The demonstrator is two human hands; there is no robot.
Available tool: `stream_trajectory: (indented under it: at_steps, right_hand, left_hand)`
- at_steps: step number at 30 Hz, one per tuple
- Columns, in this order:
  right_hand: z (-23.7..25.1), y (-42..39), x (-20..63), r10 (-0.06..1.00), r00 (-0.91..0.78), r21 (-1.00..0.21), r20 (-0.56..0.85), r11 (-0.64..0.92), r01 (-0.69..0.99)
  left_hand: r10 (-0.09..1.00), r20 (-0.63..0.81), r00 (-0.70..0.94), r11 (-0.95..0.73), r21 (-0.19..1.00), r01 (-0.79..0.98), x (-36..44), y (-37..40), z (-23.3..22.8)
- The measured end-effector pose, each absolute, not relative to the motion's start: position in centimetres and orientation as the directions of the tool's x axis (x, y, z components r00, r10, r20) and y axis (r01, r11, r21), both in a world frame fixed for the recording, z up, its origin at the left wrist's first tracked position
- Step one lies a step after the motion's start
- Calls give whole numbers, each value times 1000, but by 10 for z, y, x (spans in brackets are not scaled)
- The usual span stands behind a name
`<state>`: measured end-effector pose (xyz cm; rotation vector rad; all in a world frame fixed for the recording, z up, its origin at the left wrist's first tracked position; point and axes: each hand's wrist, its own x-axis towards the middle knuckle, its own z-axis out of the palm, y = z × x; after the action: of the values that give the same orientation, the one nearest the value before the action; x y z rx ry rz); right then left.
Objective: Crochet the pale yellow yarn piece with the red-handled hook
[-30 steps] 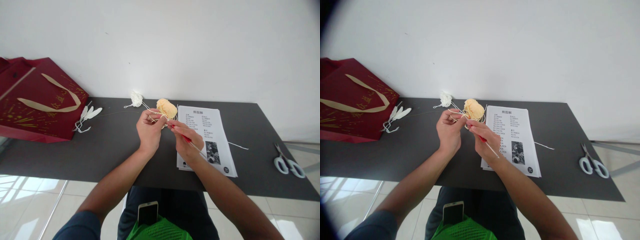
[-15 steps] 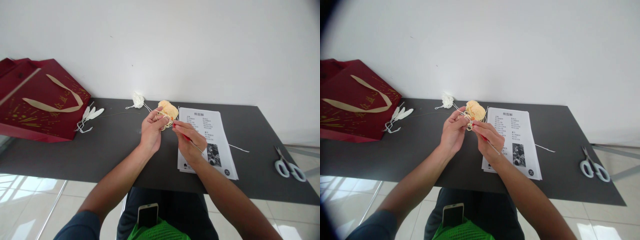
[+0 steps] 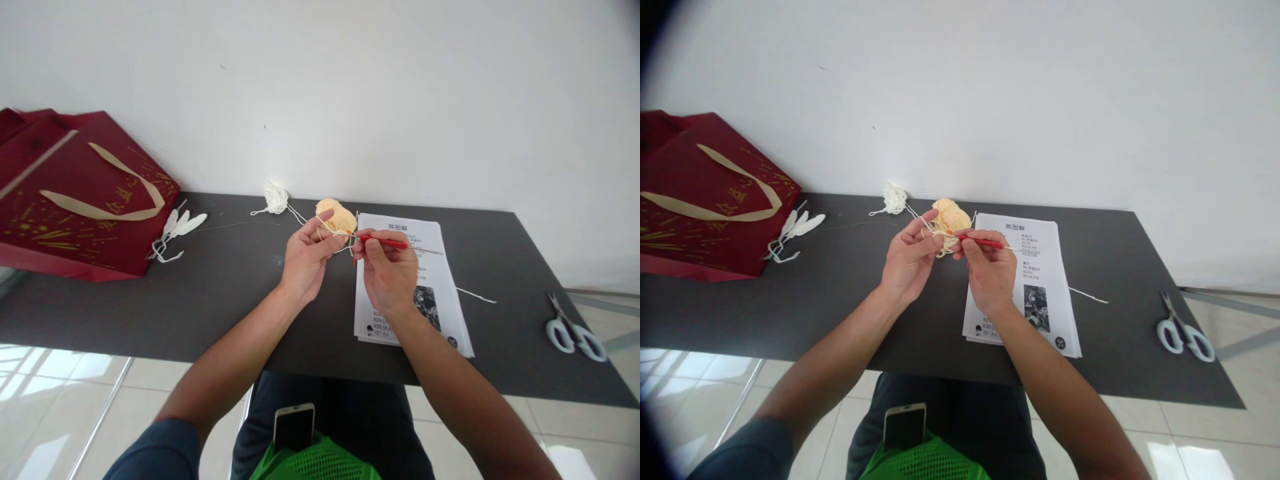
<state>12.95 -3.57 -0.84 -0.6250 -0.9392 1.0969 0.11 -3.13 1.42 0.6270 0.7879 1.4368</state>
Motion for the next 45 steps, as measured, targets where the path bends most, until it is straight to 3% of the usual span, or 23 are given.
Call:
stream_trajectory:
  at_steps: [4, 9, 15, 20, 24, 28, 37, 45]
  right_hand:
    - [-5, -32, 139, 907, 153, -816, 393, 421, -395]
    - [-2, -36, 145, 833, 170, -815, 526, 551, -179]
    - [-7, -45, 140, 694, 95, -701, 714, 709, 84]
    - [-6, -49, 138, 738, 145, -750, 660, 659, 61]
    - [0, -46, 139, 847, 208, -848, 489, 517, -114]
    - [2, -40, 142, 896, 198, -868, 397, 437, -235]
    - [3, -38, 147, 899, 136, -851, 415, 437, -291]
    - [7, -36, 149, 901, 109, -819, 421, 429, -381]
  left_hand:
    - [996, -50, -69, 6, 847, -531, 3, -32, 13]
    - [987, -25, -162, -42, 916, -399, 3, -31, 12]
    - [966, 87, -242, -121, 984, -130, 1, -34, 8]
    - [928, 232, -293, -211, 972, 102, 1, -40, 10]
    - [942, 232, -241, -234, 972, 19, 0, -39, 11]
    - [968, 177, -178, -203, 968, -144, -3, -35, 9]
    - [1000, 9, -10, -12, 922, -388, -13, -26, 11]
    - [991, 25, 129, 43, 866, -498, -17, -23, 13]
